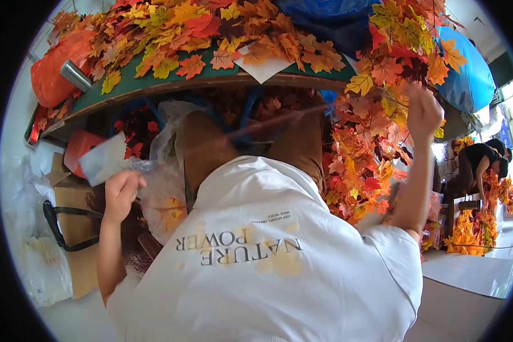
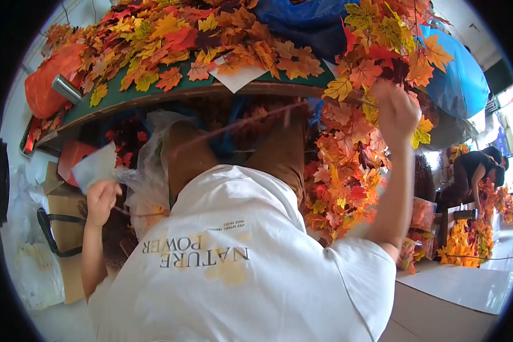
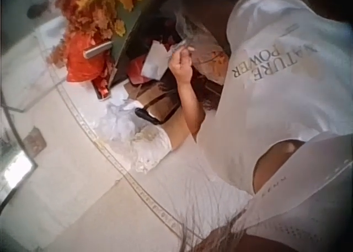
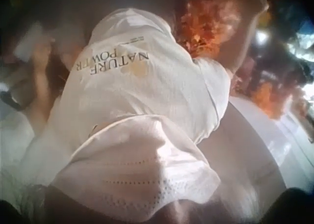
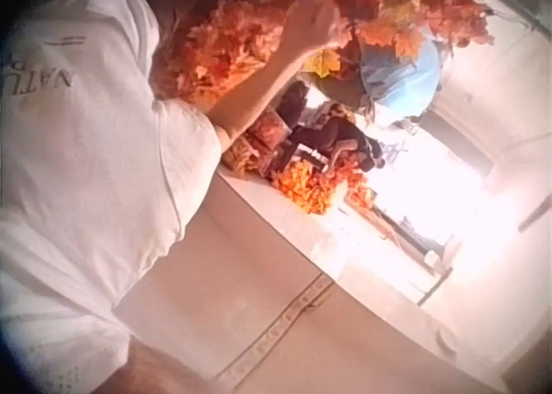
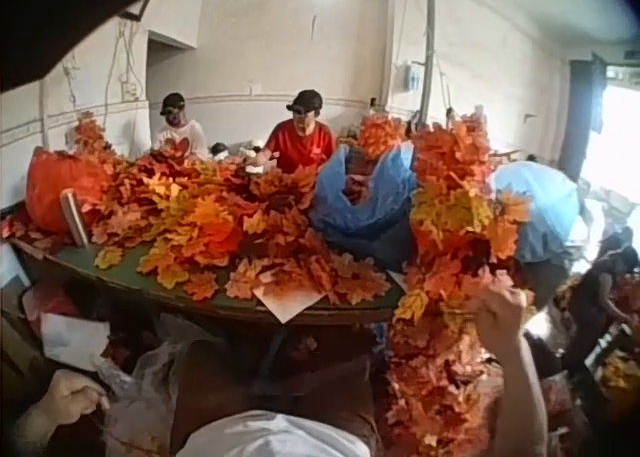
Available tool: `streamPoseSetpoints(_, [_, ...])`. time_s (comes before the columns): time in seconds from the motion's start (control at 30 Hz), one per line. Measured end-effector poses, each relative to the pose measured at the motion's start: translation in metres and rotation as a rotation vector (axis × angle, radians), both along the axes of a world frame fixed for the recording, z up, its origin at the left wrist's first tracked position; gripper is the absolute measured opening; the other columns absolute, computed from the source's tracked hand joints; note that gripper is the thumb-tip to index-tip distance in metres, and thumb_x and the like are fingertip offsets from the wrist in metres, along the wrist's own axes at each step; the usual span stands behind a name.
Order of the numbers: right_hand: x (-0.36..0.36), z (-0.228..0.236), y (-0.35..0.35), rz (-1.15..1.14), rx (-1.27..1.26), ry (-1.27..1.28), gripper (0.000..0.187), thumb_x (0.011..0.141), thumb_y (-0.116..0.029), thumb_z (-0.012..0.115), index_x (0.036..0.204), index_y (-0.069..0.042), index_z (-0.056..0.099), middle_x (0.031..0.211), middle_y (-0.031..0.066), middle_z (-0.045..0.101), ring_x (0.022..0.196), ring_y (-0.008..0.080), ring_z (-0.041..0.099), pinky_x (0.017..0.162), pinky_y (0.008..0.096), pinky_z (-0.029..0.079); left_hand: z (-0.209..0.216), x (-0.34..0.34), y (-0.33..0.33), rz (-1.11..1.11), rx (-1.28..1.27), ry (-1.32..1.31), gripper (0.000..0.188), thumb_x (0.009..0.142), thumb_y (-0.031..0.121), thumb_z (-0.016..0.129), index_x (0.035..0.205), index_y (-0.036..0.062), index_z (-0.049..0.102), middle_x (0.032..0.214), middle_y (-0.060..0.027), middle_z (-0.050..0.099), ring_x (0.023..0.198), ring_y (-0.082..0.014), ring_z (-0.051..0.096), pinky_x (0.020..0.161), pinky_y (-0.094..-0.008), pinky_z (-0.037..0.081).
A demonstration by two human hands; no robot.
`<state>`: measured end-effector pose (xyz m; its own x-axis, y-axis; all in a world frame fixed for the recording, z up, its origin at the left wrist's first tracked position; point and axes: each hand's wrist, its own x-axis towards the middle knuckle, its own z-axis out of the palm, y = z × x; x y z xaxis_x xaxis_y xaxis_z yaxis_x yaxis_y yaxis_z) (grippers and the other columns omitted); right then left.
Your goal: The person assembles artificial maple leaf garlands by attaching individual artificial leaves to a wire frame by hand.
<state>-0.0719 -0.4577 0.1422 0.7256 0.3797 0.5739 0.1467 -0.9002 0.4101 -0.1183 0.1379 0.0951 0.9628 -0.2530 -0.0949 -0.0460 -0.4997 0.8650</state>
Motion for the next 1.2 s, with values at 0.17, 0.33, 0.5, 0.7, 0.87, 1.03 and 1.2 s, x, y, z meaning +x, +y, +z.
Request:
streamPoseSetpoints(0.17, [-0.023, 0.016, 0.007, 0.36, 0.255, -0.06, 0.011, 0.079, -0.008, 0.063, 0.089, -0.01, 0.067, 0.073, 0.0034, 0.063, 0.06, 0.0215, 0.058, 0.052, 0.0315, 0.046, -0.024, 0.007, -0.018, -0.274, 0.215, -0.201, 0.013, 0.082, 0.006, 0.055, 0.085, -0.0043, 0.062, 0.074, -0.0116, 0.065, 0.065, -0.0189, 0.062, 0.063, -0.0286, 0.048])
streamPoseSetpoints(0.33, [-0.002, 0.007, 0.075, 0.594, -0.342, -0.448, 0.03, 0.07, -0.017, 0.064, 0.1, -0.019, 0.065, 0.074, -0.0046, 0.045, 0.057, 0.0099, 0.04, 0.05, 0.024, 0.037, -0.033, 0.025, -0.051, -0.835, 0.795, -0.169, 0.028, 0.077, 0.003, 0.053, 0.103, 0.0022, 0.063, 0.122, -0.0193, 0.05, 0.111, -0.0305, 0.05, 0.095, -0.0352, 0.04])
streamPoseSetpoints(0.5, [-0.002, 0.0, 0.14, 0.822, -0.195, -0.294, 0.028, 0.067, -0.017, 0.062, 0.095, -0.013, 0.064, 0.071, -0.0032, 0.042, 0.057, 0.0087, 0.043, 0.048, 0.0224, 0.033, -0.011, 0.068, -0.092, -0.618, 0.599, -0.387, 0.04, 0.086, 0.013, 0.054, 0.124, 0.0018, 0.048, 0.127, -0.0179, 0.048, 0.12, -0.0308, 0.044, 0.103, -0.0369, 0.033])
streamPoseSetpoints(0.7, [0.05, -0.008, 0.165, 0.95, 0.303, 0.057, 0.027, 0.071, -0.014, 0.068, 0.098, -0.012, 0.065, 0.076, 0.0016, 0.05, 0.065, 0.019, 0.055, 0.051, 0.0308, 0.046, 0.025, 0.081, -0.191, -0.585, -0.624, 0.164, 0.037, 0.095, 0.024, 0.047, 0.123, -0.0003, 0.049, 0.095, -0.0086, 0.057, 0.082, -0.0146, 0.059, 0.08, -0.0308, 0.045])
streamPoseSetpoints(0.87, [0.07, -0.042, 0.169, 0.908, 1.312, 0.613, 0.044, 0.075, -0.013, 0.072, 0.117, -0.008, 0.057, 0.118, 0.0076, 0.052, 0.097, 0.0221, 0.057, 0.082, 0.032, 0.049, 0.037, 0.098, -0.169, -0.232, -0.554, 0.035, 0.026, 0.095, 0.021, 0.049, 0.097, -0.0027, 0.059, 0.055, 0.0059, 0.039, 0.037, -0.0012, 0.035, 0.036, -0.0175, 0.028])
streamPoseSetpoints(1.03, [0.088, -0.11, 0.143, 0.699, 0.868, 1.215, 0.045, 0.076, -0.005, 0.071, 0.118, -0.004, 0.056, 0.116, 0.0058, 0.051, 0.101, 0.0174, 0.054, 0.087, 0.0292, 0.047, 0.065, 0.131, -0.107, -0.145, -0.72, -0.13, 0.027, 0.097, 0.019, 0.043, 0.099, -0.0047, 0.056, 0.053, 0.008, 0.03, 0.038, 0.0001, 0.024, 0.041, -0.0163, 0.026])
streamPoseSetpoints(1.2, [0.1, -0.146, 0.15, 0.744, 1.189, 1.154, 0.022, 0.092, -0.011, 0.052, 0.111, -0.003, 0.06, 0.094, 0.0032, 0.048, 0.081, 0.0109, 0.049, 0.071, 0.0212, 0.046, 0.081, 0.125, -0.061, 0.026, -0.502, -0.23, 0.028, 0.097, 0.02, 0.042, 0.099, -0.0041, 0.056, 0.054, 0.0083, 0.03, 0.04, 0.0, 0.025, 0.042, -0.0161, 0.025])
